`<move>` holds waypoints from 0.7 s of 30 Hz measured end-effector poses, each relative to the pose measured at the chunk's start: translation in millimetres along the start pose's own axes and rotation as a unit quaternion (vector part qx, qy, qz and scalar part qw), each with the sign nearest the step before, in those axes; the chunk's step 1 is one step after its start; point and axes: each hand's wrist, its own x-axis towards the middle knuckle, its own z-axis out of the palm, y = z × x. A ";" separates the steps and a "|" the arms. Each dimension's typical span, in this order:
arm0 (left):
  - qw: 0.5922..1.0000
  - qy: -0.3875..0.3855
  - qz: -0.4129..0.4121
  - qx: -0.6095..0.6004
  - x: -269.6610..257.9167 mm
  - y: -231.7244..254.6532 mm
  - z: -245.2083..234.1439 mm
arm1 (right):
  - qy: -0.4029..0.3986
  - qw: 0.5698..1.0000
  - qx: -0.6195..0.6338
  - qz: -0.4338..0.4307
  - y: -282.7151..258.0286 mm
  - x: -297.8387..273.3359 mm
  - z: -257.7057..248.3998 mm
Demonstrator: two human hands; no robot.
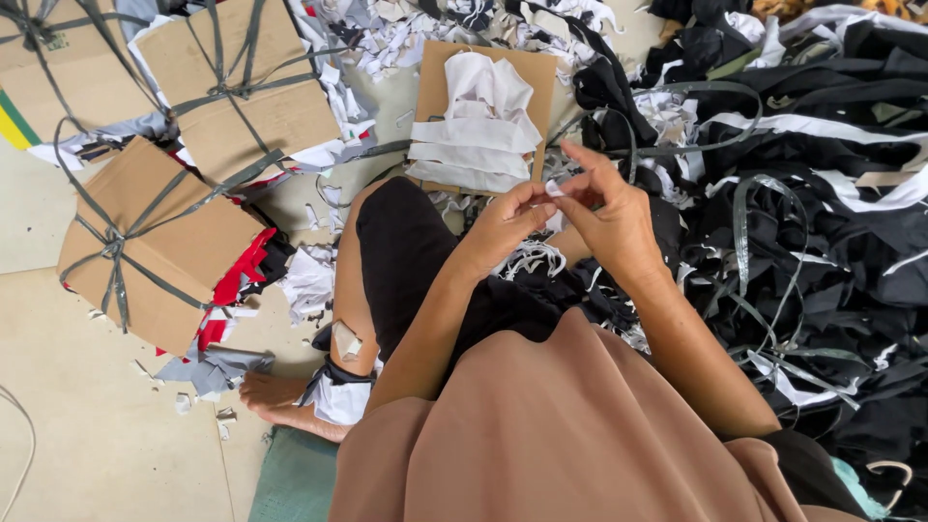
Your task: Sorting through a pile of fabric scraps to collect white strips on a cardboard sheet
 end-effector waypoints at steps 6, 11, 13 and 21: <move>0.998 0.005 0.021 0.052 -10.5 33.6 15.9 | 0.000 0.999 0.049 0.000 0.0 -13.2 -10.8; 0.995 0.012 0.028 0.092 -8.7 22.9 23.2 | 0.001 0.999 0.032 -0.025 -9.6 -21.1 -10.4; 0.995 0.017 0.032 0.093 -9.8 24.7 24.7 | -0.005 0.999 0.040 -0.029 -5.2 -20.9 -12.2; 0.984 0.067 0.028 0.160 -25.7 54.7 32.1 | -0.004 0.998 0.036 -0.056 1.4 -19.3 -24.1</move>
